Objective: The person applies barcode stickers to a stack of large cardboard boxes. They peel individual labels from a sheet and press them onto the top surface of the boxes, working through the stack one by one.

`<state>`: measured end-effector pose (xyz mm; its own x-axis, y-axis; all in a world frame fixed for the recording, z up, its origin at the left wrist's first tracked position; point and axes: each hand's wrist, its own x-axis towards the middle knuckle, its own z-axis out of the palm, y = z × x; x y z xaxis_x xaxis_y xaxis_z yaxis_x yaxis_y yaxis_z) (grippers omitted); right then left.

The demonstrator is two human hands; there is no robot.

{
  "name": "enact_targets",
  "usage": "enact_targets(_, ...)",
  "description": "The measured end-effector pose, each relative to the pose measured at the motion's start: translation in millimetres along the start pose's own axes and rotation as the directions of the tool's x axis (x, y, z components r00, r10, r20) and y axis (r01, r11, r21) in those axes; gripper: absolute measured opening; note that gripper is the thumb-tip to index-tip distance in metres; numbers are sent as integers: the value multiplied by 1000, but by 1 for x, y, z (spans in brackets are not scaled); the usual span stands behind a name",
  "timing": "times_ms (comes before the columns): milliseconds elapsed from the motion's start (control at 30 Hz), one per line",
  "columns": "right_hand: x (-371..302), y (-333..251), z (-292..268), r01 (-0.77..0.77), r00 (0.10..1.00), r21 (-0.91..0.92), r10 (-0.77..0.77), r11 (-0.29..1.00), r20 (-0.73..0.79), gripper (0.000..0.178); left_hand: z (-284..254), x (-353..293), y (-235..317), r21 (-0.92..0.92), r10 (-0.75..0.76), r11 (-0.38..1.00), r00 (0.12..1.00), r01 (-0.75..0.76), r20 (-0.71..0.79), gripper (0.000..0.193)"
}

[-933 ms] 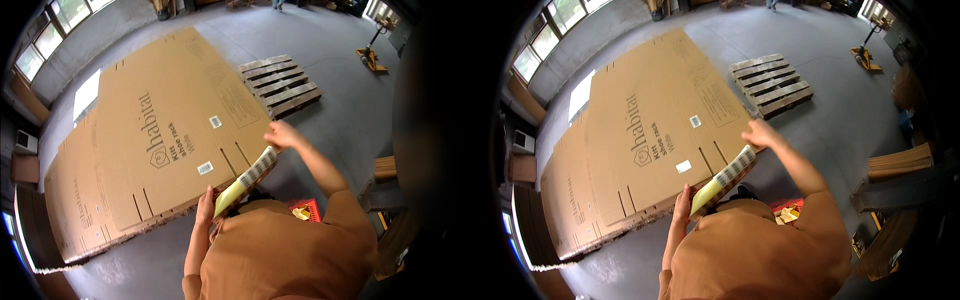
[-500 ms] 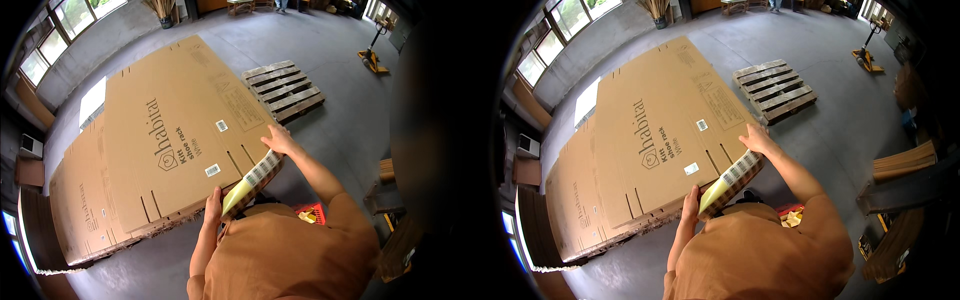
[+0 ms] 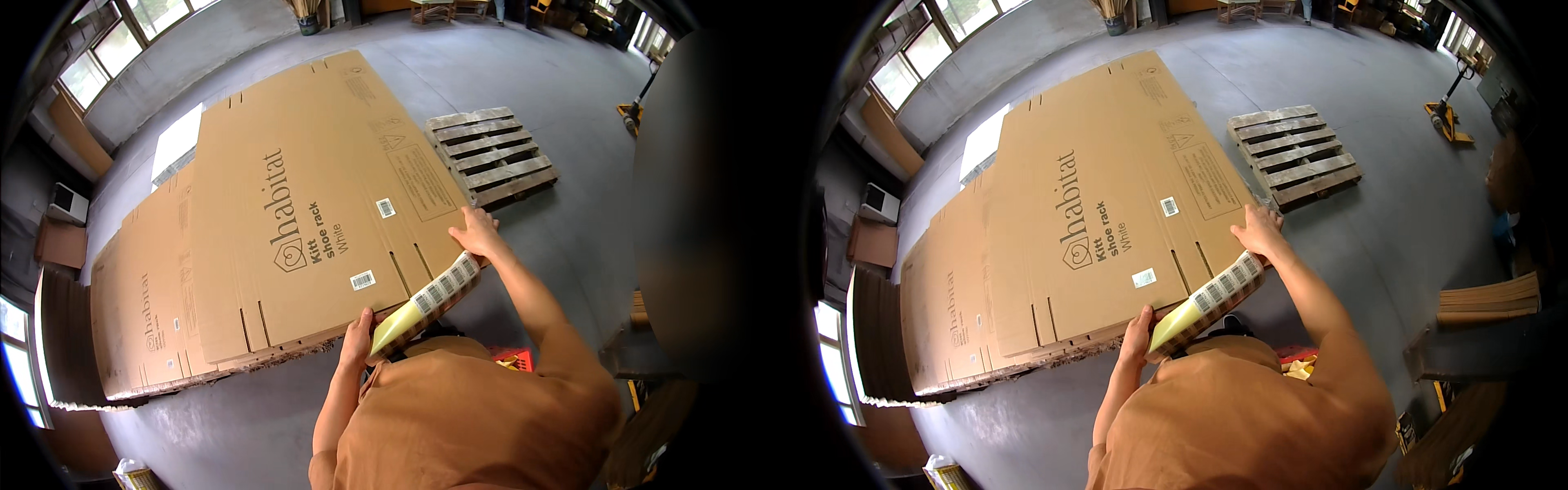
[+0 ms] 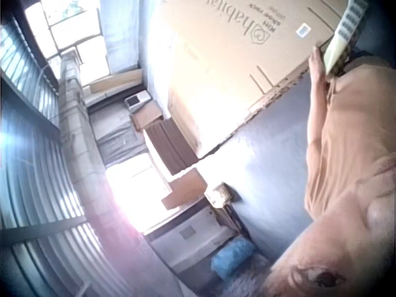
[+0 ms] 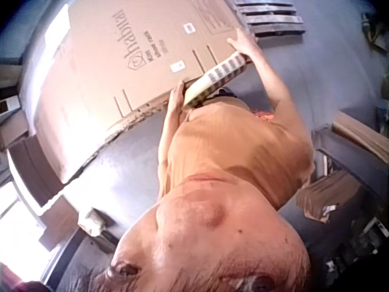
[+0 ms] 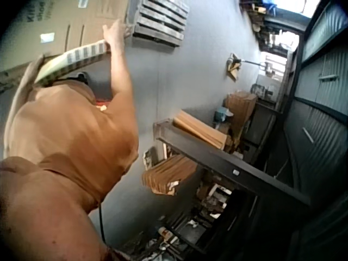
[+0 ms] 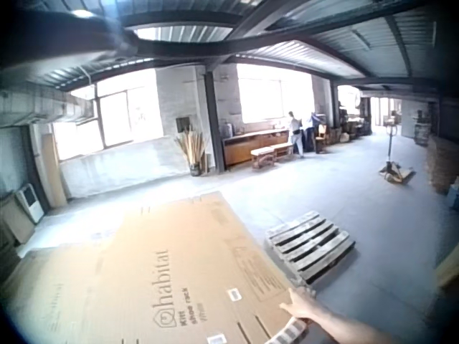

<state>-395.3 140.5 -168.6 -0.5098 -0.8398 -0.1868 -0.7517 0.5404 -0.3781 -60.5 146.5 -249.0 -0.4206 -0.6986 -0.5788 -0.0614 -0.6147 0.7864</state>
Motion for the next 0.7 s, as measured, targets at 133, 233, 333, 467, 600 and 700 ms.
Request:
enact_targets(133, 11, 12, -12, 25, 998, 116, -19, 993, -54, 69, 3, -5, 4, -38, -32, 999, 999, 32, -18, 51)
enact_targets(233, 23, 37, -28, -33, 999, 570, 25, 821, 20, 58, 9, -14, 13, -89, -77, 993, 997, 74, -30, 52)
enact_targets(333, 33, 58, -50, -213, 914, 876, -229, 434, 335, 46, 22, -38, 35, -145, -141, 979, 990, 140, 4, 66)
enact_targets(467, 17, 49, -64, -133, 908, 895, -310, 426, 283, 31, 15, -35, 14, -237, 68, 970, 996, -52, 60, 76)
enact_targets(600, 12, 51, -52, -173, 915, 940, -304, 295, 264, 34, 2, -15, 15, -270, 98, 953, 984, -136, -148, 65)
enact_targets(700, 6, 52, -18, -231, 925, 957, -266, 172, 271, 35, 6, -16, 17, -298, 192, 921, 959, -250, -209, 50)
